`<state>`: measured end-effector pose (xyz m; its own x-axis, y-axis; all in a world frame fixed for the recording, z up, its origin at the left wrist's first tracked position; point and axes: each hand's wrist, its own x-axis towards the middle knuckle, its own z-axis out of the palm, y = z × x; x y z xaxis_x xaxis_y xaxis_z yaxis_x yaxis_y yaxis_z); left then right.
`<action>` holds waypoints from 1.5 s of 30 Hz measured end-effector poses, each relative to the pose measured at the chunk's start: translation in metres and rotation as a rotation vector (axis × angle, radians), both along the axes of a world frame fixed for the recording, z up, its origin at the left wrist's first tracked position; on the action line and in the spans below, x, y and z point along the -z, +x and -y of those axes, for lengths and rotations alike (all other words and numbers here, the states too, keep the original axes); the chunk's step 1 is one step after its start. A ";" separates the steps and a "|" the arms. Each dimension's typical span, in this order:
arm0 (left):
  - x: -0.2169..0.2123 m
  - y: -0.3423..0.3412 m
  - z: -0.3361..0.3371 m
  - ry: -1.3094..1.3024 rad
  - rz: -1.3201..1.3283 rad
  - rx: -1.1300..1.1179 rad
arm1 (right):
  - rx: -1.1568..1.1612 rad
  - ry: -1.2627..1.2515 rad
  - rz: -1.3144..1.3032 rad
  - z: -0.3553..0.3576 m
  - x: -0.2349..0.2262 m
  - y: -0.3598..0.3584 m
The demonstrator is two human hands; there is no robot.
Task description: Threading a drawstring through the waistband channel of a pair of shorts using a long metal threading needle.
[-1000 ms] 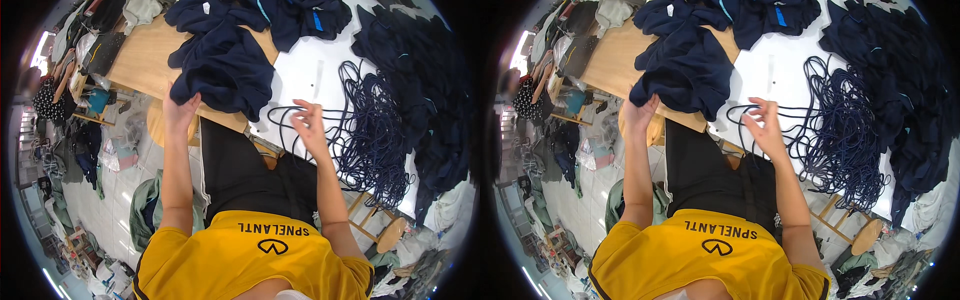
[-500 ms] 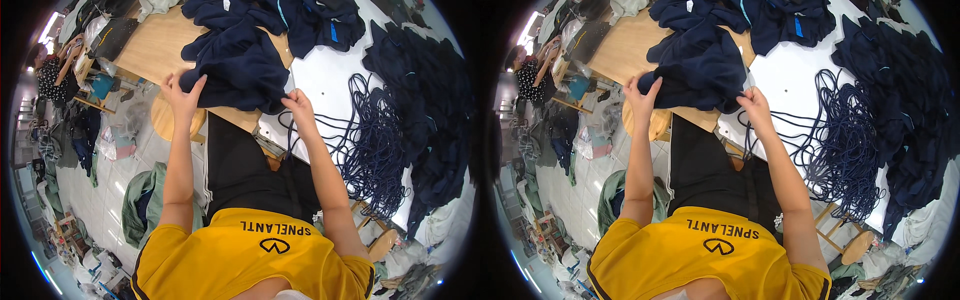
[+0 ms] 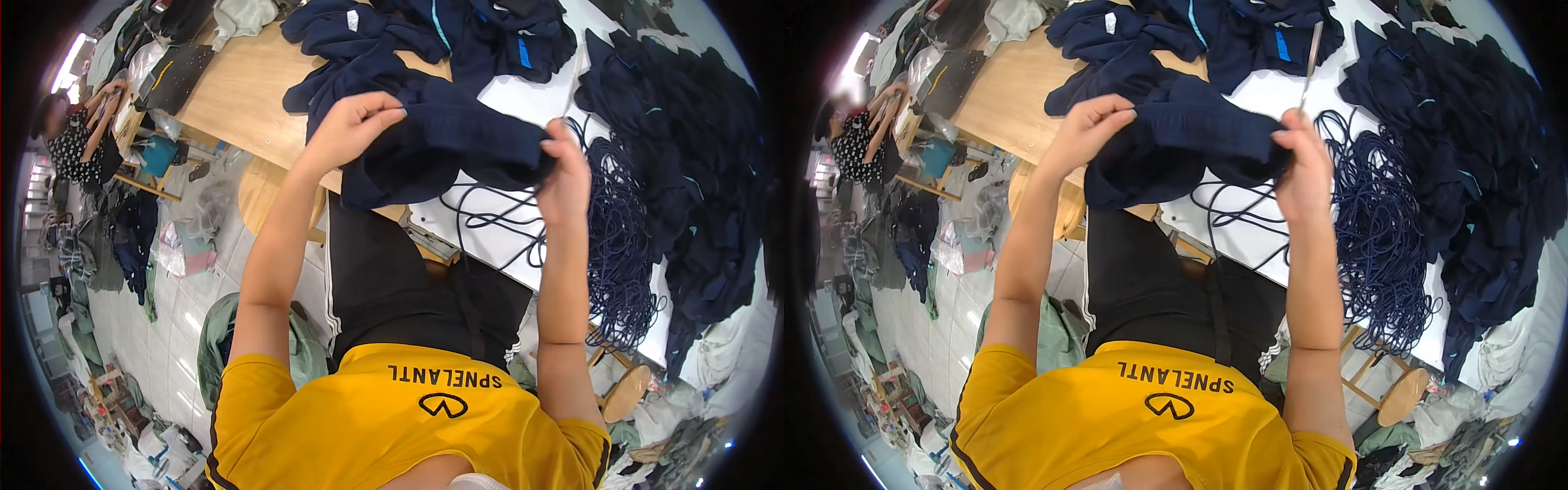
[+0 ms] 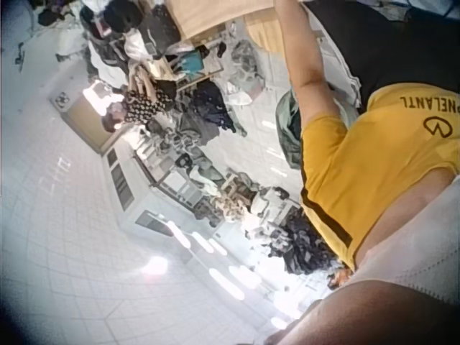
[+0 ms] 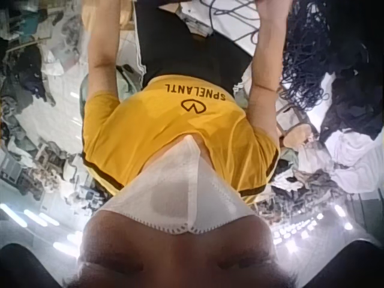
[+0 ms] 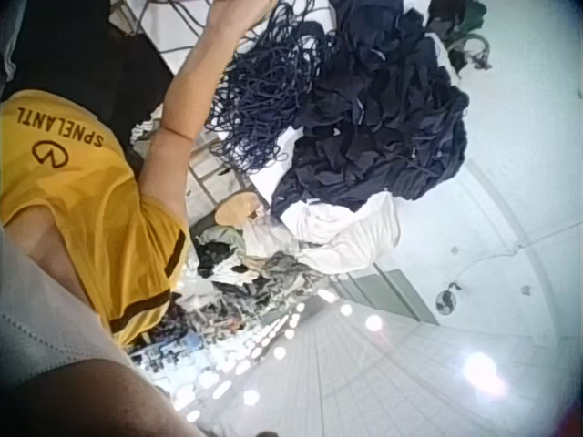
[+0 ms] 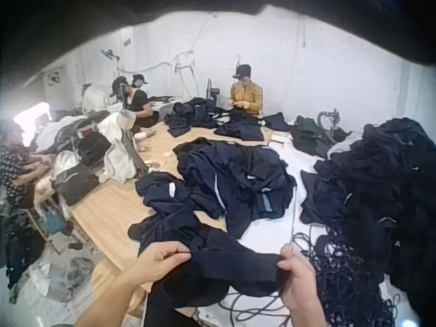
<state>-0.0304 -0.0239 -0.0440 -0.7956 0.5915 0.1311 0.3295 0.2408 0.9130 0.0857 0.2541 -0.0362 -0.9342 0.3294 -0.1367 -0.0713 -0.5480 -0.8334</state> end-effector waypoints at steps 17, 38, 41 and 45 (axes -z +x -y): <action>-0.022 0.045 -0.068 0.183 0.765 0.040 | -0.210 1.364 0.144 -0.024 -0.042 0.051; -0.037 0.067 -0.072 -0.317 0.423 0.382 | -0.417 1.612 -0.208 -0.027 -0.085 0.084; -0.032 0.071 -0.073 -0.293 0.384 0.355 | -0.492 1.570 -0.206 -0.031 -0.092 0.087; -0.032 0.069 -0.076 -0.309 0.353 0.339 | -0.427 1.460 -0.205 -0.033 -0.093 0.093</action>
<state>0.0383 0.0516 -0.0121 -0.5191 0.7894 -0.3276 0.1226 0.4481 0.8855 0.1791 0.2869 0.0571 -0.9529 -0.2311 0.1961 -0.3030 0.7047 -0.6415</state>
